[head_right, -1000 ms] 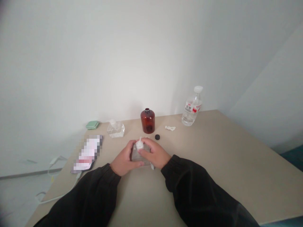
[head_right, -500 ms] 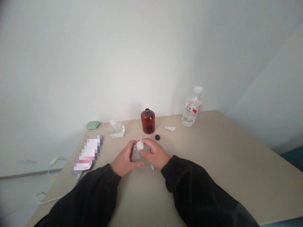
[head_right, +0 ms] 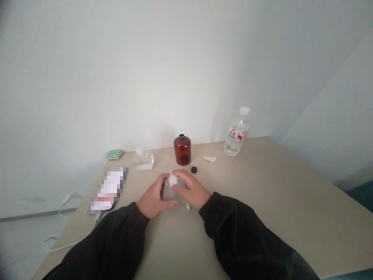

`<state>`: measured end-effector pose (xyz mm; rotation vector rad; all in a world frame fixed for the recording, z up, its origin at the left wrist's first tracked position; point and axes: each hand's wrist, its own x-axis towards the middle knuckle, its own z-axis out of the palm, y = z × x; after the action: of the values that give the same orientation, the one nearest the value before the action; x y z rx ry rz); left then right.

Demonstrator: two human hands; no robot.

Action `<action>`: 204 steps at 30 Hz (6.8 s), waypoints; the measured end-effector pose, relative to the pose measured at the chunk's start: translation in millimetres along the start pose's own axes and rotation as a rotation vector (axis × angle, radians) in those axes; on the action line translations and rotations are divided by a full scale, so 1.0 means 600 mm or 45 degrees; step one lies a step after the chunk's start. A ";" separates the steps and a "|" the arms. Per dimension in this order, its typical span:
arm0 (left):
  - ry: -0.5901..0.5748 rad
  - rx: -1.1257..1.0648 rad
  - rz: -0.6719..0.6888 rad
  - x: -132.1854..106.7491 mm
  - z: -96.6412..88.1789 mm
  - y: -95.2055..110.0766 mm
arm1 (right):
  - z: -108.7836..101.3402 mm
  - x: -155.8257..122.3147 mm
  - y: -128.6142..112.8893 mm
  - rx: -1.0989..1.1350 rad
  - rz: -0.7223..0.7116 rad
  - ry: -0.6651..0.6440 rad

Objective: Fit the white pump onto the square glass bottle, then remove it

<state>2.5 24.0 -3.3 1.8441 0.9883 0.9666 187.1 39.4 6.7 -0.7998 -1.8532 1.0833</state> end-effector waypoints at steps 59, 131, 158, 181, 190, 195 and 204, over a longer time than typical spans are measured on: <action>-0.023 0.028 -0.023 0.000 -0.001 -0.003 | -0.001 0.003 -0.012 -0.201 -0.043 0.019; -0.035 0.031 -0.062 -0.002 -0.002 0.000 | -0.003 0.004 -0.023 -0.221 0.041 -0.059; -0.029 0.101 -0.027 -0.002 -0.003 0.001 | -0.004 0.004 -0.021 -0.258 0.019 -0.093; -0.033 0.097 -0.057 -0.002 -0.001 -0.006 | -0.003 0.004 -0.027 -0.233 0.061 -0.087; -0.041 0.070 -0.055 -0.002 -0.002 -0.002 | -0.003 0.003 -0.025 -0.244 0.044 -0.081; -0.036 0.095 -0.039 -0.002 -0.002 -0.002 | -0.004 0.002 -0.020 -0.261 0.014 -0.081; -0.052 0.152 -0.050 -0.005 -0.006 -0.001 | -0.001 0.004 -0.017 -0.295 -0.001 -0.106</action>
<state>-1.9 22.7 -3.5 1.9275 1.0730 0.8595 185.5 37.1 16.6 -0.8973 -2.0756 0.9238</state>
